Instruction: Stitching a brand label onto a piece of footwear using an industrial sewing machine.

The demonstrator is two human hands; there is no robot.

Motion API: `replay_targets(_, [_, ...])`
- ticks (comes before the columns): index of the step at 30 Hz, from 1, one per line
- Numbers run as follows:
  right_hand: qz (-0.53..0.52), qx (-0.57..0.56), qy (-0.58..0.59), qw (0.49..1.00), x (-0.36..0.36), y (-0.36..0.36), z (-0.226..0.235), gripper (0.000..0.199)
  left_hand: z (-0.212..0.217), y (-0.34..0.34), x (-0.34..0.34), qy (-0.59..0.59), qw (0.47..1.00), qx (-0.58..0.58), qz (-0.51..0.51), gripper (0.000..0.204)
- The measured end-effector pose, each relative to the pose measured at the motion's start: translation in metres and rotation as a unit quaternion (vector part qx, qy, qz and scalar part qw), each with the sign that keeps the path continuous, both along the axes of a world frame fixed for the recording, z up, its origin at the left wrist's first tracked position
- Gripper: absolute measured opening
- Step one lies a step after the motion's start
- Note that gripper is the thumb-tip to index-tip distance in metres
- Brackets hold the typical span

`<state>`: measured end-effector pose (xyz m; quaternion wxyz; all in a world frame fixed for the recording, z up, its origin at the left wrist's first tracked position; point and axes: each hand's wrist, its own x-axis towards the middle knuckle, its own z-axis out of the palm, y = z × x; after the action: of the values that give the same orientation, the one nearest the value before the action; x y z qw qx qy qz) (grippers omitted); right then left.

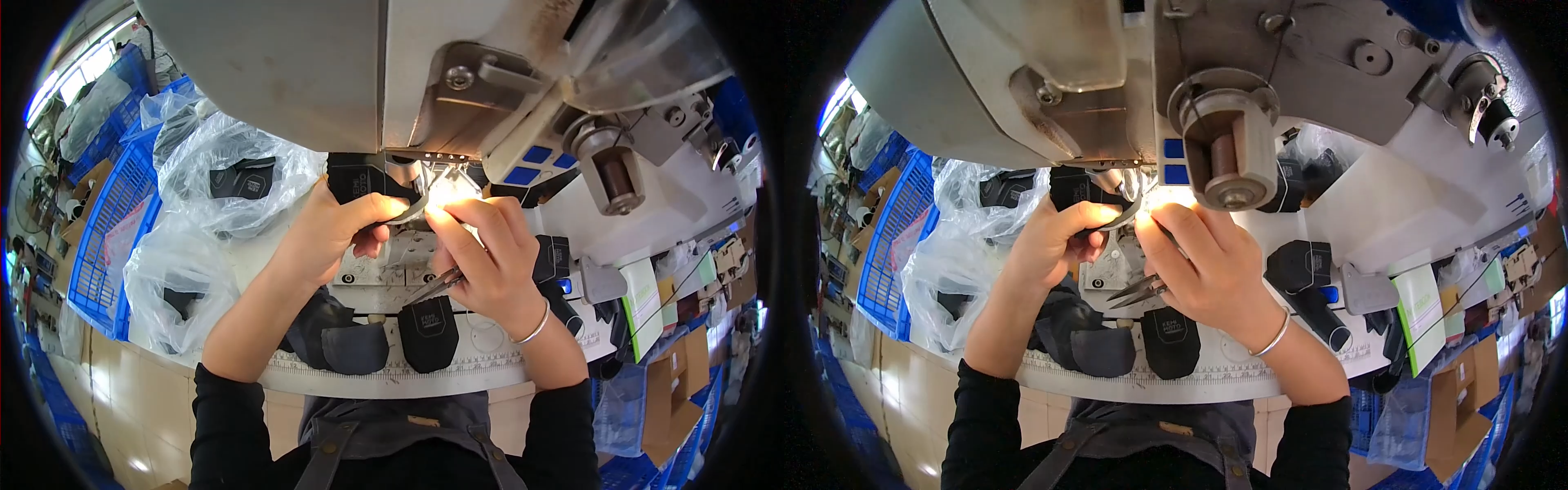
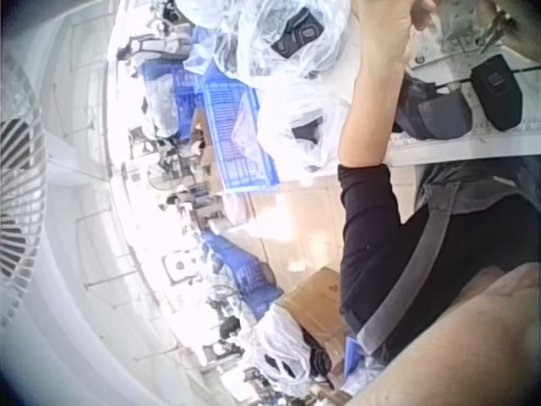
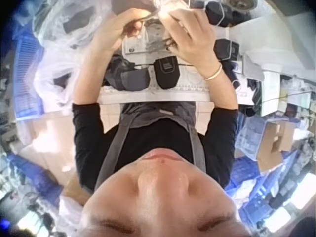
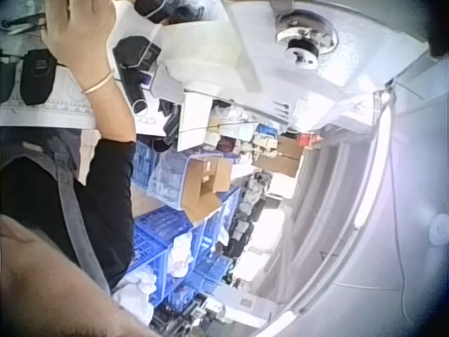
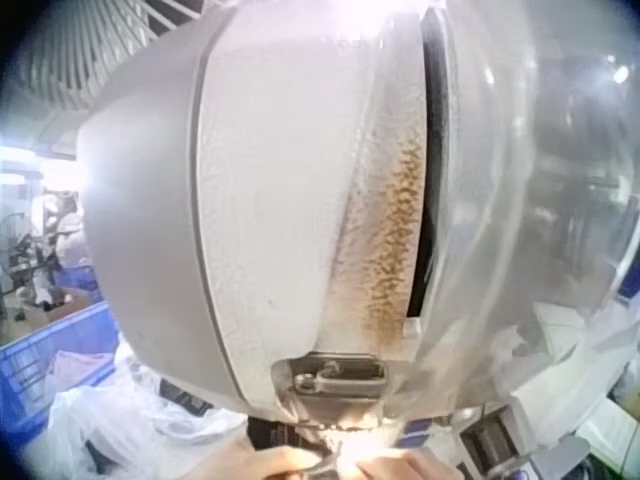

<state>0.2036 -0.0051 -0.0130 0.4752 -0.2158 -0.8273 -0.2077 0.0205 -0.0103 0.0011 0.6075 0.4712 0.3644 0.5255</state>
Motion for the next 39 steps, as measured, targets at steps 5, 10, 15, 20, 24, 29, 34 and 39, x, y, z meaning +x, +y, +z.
replay_targets(5, [-0.004,0.006,-0.003,1.0,0.0,0.0,0.0,0.032,-0.001,0.002,-0.002,0.01,1.0,0.002,-0.001,0.012])
replay_targets(10, [-0.002,0.011,-0.001,1.0,0.0,0.001,0.0,0.031,0.002,0.001,0.001,-0.001,1.0,0.001,0.004,0.016])
replay_targets(15, [-0.001,0.011,0.0,1.0,0.0,0.0,0.0,0.031,0.0,0.002,0.001,0.001,1.0,0.006,0.006,0.02])
replay_targets(20, [0.001,0.01,-0.001,1.0,0.001,0.0,0.0,0.032,-0.003,0.002,-0.002,0.017,1.0,-0.007,0.006,0.013])
replay_targets(24, [0.002,0.006,-0.004,1.0,0.001,0.0,0.0,0.032,0.0,-0.019,0.012,0.026,0.997,0.001,0.077,0.01])
replay_targets(29, [0.0,0.006,-0.003,1.0,0.001,0.0,0.0,0.032,-0.005,-0.013,0.008,0.008,0.998,0.005,0.056,0.01])
replay_targets(34, [-0.002,0.023,-0.011,1.0,0.003,0.003,0.0,0.035,-0.007,-0.012,0.008,-0.003,0.999,0.013,0.049,0.011])
replay_targets(39, [-0.017,0.034,-0.024,0.999,0.005,0.003,0.0,0.039,0.001,-0.035,0.026,0.043,0.993,0.003,0.107,0.008])
